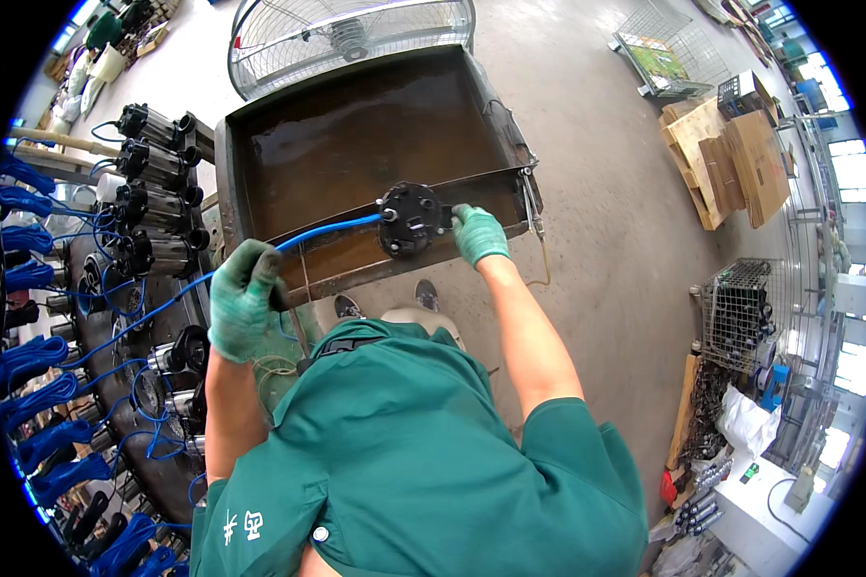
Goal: The person repeatedly picks up cylindrical motors from a rack, connects a blue cable to each one, and submerges them into a water-filled metal tray to test their operation. The person handles the motors one at a time, connecting and disconnecting the cable while observing the motor's performance in the water.
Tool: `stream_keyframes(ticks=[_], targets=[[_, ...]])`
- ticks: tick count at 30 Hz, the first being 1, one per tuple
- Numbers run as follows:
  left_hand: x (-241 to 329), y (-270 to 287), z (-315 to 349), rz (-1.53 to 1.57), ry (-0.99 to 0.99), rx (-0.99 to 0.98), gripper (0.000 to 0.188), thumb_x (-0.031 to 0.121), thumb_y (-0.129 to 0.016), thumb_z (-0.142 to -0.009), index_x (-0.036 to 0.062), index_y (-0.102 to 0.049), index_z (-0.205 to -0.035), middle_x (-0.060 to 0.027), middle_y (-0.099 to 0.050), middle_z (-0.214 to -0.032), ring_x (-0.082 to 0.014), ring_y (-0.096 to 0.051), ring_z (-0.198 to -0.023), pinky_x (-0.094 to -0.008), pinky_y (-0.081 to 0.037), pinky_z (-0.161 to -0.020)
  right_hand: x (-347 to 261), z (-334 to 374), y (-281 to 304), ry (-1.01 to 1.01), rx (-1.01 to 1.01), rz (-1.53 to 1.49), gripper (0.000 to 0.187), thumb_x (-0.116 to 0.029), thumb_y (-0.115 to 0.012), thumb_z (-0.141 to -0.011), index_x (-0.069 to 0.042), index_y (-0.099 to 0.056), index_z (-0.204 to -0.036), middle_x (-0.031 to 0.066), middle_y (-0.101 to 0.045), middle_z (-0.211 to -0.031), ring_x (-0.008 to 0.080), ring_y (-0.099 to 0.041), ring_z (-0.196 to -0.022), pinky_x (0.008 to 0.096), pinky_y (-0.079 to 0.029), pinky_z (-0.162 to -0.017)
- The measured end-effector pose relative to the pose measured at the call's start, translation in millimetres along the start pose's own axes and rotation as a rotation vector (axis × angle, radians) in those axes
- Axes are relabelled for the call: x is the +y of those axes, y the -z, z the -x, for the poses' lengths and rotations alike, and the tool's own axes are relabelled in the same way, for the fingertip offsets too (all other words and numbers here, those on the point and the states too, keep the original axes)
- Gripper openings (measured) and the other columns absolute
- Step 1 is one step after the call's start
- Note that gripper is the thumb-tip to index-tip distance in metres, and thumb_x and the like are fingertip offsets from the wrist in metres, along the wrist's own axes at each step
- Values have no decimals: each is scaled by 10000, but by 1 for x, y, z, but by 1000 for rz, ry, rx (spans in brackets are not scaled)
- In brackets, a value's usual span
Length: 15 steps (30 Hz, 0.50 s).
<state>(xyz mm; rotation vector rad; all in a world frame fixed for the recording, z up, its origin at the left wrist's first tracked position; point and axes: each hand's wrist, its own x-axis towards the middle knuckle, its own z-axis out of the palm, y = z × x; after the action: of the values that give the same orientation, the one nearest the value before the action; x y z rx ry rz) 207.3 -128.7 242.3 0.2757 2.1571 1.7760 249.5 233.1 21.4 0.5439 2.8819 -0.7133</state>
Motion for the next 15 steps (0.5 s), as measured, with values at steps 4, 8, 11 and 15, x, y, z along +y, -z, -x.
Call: stream_keyframes(ticks=[4,8,11,15], targets=[[-7,-6,-10,55,48,63,320,381,-719,-1020,63,-688,-994,13,-595,-609,-58,-545,-523,-228,-404,-495,8,-4,-32,-59,-23,42,256,-222,-599,-1017,-95,-722,-1202,219,-719,-1140,414,-683,-1091,505,-546,-960],[-12,-5,-7,24,23,32,323,372,-734,-1010,52,-693,-994,14,-599,-627,-57,-550,-544,-223,-419,-519,13,-5,-43,-75,17,7,251,-216,-579,-1030,-76,-726,-1179,224,-720,-1148,415,-680,-1097,500,-543,-965],[-14,-3,-5,16,40,13,249,265,-732,-1017,17,-724,-1034,7,-630,-710,-65,-575,-572,-242,-474,-536,15,-6,-42,-72,-12,-16,238,-203,-590,-1023,-81,-730,-1171,219,-723,-1152,417,-681,-1094,499,-540,-966],[-17,-7,-5,38,47,-5,234,257,-732,-1018,24,-720,-1002,5,-618,-698,-68,-582,-568,-251,-478,-526,17,-6,-43,-84,4,-70,218,-181,-603,-1013,-89,-707,-1181,214,-729,-1140,428,-684,-1077,507,-535,-954]])
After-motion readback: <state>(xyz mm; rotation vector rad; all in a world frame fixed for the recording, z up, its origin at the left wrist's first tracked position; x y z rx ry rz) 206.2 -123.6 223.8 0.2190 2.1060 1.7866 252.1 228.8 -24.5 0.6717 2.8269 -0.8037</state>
